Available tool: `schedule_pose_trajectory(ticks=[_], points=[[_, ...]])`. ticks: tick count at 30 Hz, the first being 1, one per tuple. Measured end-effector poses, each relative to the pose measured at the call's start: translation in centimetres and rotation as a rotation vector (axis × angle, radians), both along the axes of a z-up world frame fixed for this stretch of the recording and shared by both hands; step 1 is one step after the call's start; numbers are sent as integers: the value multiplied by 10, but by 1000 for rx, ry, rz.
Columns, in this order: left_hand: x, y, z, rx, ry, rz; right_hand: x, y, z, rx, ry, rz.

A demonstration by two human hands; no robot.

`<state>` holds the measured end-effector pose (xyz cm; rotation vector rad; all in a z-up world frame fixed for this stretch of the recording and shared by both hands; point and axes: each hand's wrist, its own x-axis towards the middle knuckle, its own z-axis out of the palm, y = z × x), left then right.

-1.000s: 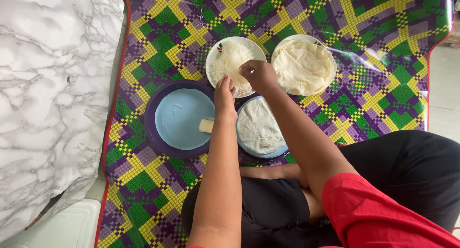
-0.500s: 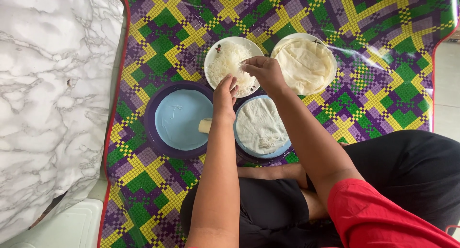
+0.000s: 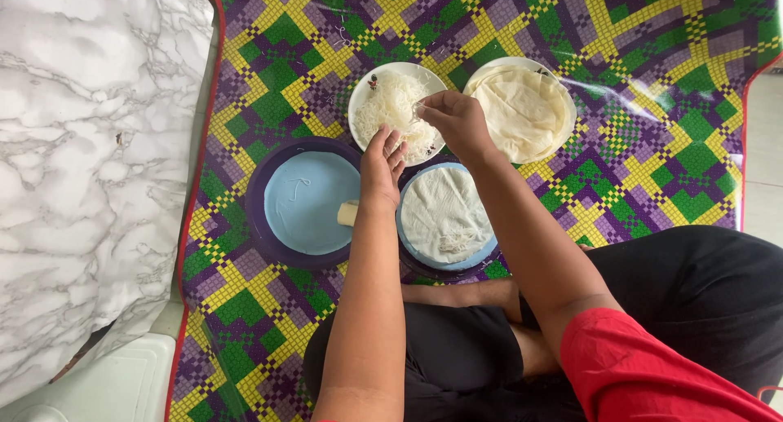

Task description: The person sits on a mat and prepares food by hand. They take thin white sheets from a plate and place them on a blue plate, then add shredded white ingredients on top. The person folds the sheets over the filling to create small rolls and places them on a separate plate.

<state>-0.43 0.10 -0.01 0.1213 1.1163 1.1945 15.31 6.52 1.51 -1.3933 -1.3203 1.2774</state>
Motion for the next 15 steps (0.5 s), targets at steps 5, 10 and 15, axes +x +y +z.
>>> schedule_pose_trajectory(ticks=[5, 10, 15], points=[[0, -3, 10, 11, 19, -12, 0, 5, -16, -8, -442, 81], [4, -6, 30, 61, 21, 0, -6, 8, -30, -10, -628, 154], [7, -4, 31, 61, 20, 14, -13, 11, -33, 36, -645, 92]])
